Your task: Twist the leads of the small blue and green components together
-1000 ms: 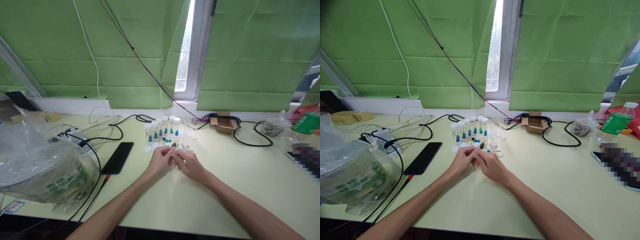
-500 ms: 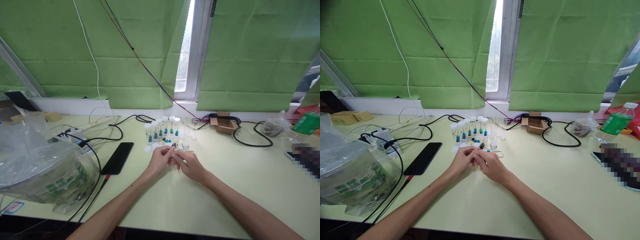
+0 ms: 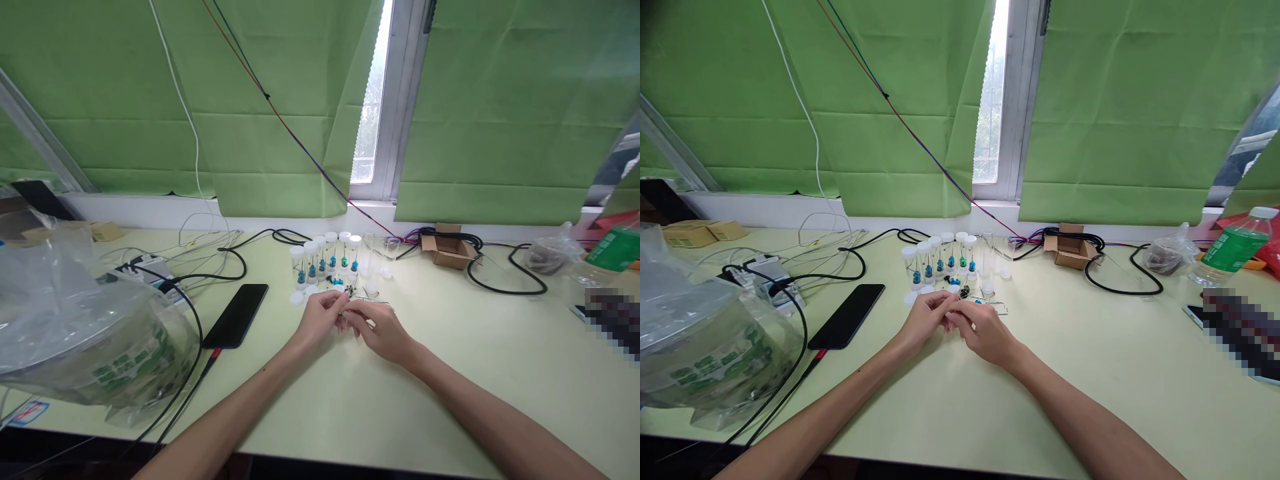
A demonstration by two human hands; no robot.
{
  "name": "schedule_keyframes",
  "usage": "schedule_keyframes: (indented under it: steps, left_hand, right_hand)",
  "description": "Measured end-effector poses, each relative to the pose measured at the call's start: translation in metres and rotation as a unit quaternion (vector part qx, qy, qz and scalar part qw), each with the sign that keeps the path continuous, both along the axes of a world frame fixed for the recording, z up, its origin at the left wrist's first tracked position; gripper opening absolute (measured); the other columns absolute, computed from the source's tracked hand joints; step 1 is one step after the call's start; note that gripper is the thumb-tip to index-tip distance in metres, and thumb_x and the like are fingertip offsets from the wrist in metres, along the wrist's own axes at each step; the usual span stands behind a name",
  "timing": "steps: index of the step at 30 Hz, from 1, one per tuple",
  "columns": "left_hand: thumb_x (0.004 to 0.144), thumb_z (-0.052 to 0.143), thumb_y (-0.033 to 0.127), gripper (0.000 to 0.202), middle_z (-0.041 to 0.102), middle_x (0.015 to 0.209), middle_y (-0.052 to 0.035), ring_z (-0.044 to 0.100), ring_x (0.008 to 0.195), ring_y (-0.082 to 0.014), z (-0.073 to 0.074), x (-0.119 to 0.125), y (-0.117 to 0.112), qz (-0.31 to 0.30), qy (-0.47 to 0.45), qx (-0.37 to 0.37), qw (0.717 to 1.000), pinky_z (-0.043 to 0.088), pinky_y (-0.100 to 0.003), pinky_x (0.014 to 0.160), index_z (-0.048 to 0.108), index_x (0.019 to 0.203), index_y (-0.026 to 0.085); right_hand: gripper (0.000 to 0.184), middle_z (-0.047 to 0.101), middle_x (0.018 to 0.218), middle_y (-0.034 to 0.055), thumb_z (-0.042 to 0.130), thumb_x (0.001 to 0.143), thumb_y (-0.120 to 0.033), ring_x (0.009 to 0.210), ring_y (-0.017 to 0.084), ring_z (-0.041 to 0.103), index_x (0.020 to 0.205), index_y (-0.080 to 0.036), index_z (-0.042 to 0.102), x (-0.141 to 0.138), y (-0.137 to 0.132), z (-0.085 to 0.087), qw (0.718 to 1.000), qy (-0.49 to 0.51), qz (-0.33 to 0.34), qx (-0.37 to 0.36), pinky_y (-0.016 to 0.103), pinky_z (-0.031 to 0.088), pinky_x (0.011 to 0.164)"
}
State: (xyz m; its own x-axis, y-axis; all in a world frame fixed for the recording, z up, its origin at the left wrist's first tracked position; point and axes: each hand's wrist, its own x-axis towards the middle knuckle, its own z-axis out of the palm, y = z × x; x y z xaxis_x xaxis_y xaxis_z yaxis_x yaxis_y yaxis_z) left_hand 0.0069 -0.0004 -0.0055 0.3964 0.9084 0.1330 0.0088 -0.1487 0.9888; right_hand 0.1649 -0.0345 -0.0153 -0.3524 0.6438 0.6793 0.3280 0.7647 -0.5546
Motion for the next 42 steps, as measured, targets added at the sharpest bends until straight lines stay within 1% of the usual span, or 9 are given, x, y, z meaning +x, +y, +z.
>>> schedule_keyframes:
  steps: [7, 13, 18, 25, 31, 36, 42]
  left_hand:
    - [0.087, 0.06, 0.05, 0.038, 0.058, 0.057, -0.0004, 0.052, 0.048, -0.0103, 0.0027, 0.0001, -0.0019, -0.005, 0.003, -0.002, 1.0, 0.044, -0.024, 0.05, 0.066, 0.073, 0.015]
    - [0.086, 0.06, 0.052, 0.04, 0.057, 0.057, -0.0005, 0.052, 0.047, -0.0102, 0.0025, 0.0004, -0.0016, -0.014, 0.001, -0.003, 1.0, 0.045, -0.023, 0.049, 0.066, 0.073, 0.014]
    - [0.086, 0.06, 0.053, 0.041, 0.056, 0.057, -0.0003, 0.052, 0.047, -0.0104, 0.0038, 0.0003, -0.0017, -0.02, 0.008, -0.003, 1.0, 0.045, -0.024, 0.048, 0.065, 0.072, 0.015]
    - [0.086, 0.059, 0.055, 0.043, 0.056, 0.056, -0.0002, 0.052, 0.047, -0.0108, 0.0031, 0.0009, -0.0019, -0.015, 0.017, 0.004, 1.0, 0.045, -0.024, 0.049, 0.065, 0.071, 0.015]
    - [0.09, 0.054, 0.052, 0.042, 0.054, 0.055, 0.001, 0.052, 0.048, -0.0113, 0.0005, 0.0003, -0.0015, -0.016, 0.038, 0.043, 0.998, 0.043, -0.024, 0.049, 0.062, 0.07, 0.016]
    - [0.089, 0.054, 0.051, 0.041, 0.055, 0.056, 0.0007, 0.052, 0.048, -0.0113, 0.0016, 0.0001, -0.0021, -0.018, 0.036, 0.038, 0.999, 0.044, -0.024, 0.05, 0.062, 0.069, 0.016]
    - [0.089, 0.055, 0.051, 0.04, 0.055, 0.056, 0.0012, 0.052, 0.048, -0.0106, 0.0022, 0.0004, -0.002, -0.018, 0.025, 0.034, 0.999, 0.044, -0.024, 0.05, 0.063, 0.07, 0.016]
  right_hand:
    - [0.018, 0.065, 0.069, -0.0006, 0.046, 0.099, -0.017, 0.052, 0.009, 0.053, 0.093, -0.019, 0.063, -0.0001, 0.0014, -0.0021, 1.0, 0.008, -0.007, 0.016, 0.022, 0.045, 0.056]
    - [0.019, 0.065, 0.066, -0.0005, 0.047, 0.099, -0.019, 0.053, 0.01, 0.057, 0.089, -0.019, 0.063, -0.0009, 0.0012, -0.0003, 0.999, 0.009, -0.024, 0.04, 0.023, 0.047, 0.056]
    - [0.02, 0.066, 0.066, -0.0005, 0.046, 0.099, -0.018, 0.054, 0.01, 0.058, 0.087, -0.02, 0.062, -0.0004, 0.0011, -0.0002, 0.998, 0.003, -0.029, 0.056, 0.023, 0.047, 0.056]
    - [0.02, 0.066, 0.066, -0.0003, 0.046, 0.099, -0.02, 0.055, 0.011, 0.059, 0.087, -0.02, 0.062, 0.0005, 0.0026, -0.0025, 0.998, -0.006, -0.032, 0.057, 0.023, 0.048, 0.057]
    - [0.021, 0.068, 0.069, 0.0003, 0.048, 0.098, -0.018, 0.06, 0.012, 0.06, 0.084, -0.02, 0.062, 0.0, 0.0027, -0.0018, 0.998, -0.002, -0.021, 0.066, 0.023, 0.048, 0.059]
    - [0.022, 0.068, 0.068, 0.0006, 0.047, 0.099, -0.021, 0.058, 0.012, 0.06, 0.084, -0.021, 0.062, 0.0005, 0.0029, -0.002, 0.997, -0.01, -0.029, 0.069, 0.023, 0.048, 0.058]
    - [0.021, 0.068, 0.068, 0.0007, 0.047, 0.099, -0.021, 0.058, 0.012, 0.06, 0.084, -0.021, 0.062, 0.0004, 0.0032, -0.0023, 0.997, -0.007, -0.031, 0.075, 0.023, 0.047, 0.057]
